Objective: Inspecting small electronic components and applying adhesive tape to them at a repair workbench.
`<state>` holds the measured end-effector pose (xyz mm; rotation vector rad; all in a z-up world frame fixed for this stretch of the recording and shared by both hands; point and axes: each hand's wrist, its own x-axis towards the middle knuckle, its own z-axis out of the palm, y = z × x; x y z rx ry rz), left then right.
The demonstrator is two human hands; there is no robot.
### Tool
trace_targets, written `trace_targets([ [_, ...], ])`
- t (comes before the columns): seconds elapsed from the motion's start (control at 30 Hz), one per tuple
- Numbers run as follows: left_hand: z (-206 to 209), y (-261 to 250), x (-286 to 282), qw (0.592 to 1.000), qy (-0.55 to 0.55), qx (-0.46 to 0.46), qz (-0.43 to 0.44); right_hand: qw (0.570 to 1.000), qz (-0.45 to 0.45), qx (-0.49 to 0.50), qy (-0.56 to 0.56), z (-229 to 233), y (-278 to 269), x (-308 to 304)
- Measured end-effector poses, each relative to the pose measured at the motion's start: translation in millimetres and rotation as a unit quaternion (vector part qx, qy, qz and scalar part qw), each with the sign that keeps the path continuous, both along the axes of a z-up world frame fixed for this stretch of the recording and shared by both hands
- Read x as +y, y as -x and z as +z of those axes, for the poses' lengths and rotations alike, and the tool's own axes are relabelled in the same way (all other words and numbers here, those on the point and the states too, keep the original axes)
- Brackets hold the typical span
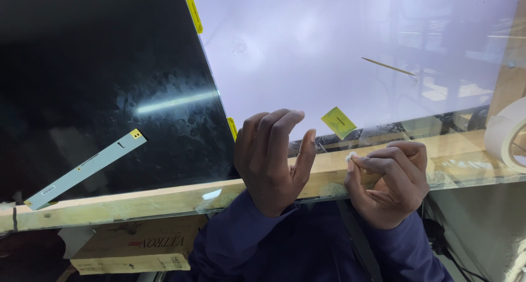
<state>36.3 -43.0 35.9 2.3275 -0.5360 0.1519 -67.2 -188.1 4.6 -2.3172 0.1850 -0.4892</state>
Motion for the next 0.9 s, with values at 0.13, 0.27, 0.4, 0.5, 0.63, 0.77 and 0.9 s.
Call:
trace_targets([
  [0.13, -11, 16, 1, 0.999, -0.008, -0.019, -0.045, 0.998, -0.008, 0.005, -0.056, 10, 2, -6],
  [0.27, -27, 24, 4, 0.968, -0.123, -0.134, -0.175, 0.978, -0.043, 0.09, -0.184, 27, 2, -19],
  [0.4, -26, 18, 14, 0.948, -0.164, -0.145, -0.232, 0.974, -0.071, 0.117, -0.178, 35, 3, -28],
  [0.5, -18, 2, 23, 0.945, -0.078, -0.142, -0.284, 0.983, -0.047, 0.125, -0.129, 40, -1, -32],
  [0.63, -17, -9, 31, 0.939, -0.031, -0.148, -0.308, 0.992, 0.065, 0.105, -0.04, 36, -27, -33],
  [0.77, -23, -6, 28, 0.922, -0.143, -0.165, -0.32, 0.976, 0.164, 0.046, 0.133, 19, -42, -39],
  [0.9, -26, -6, 32, 0.921, -0.155, -0.179, -0.31, 0.97, 0.172, 0.034, 0.17, 18, -43, -40],
])
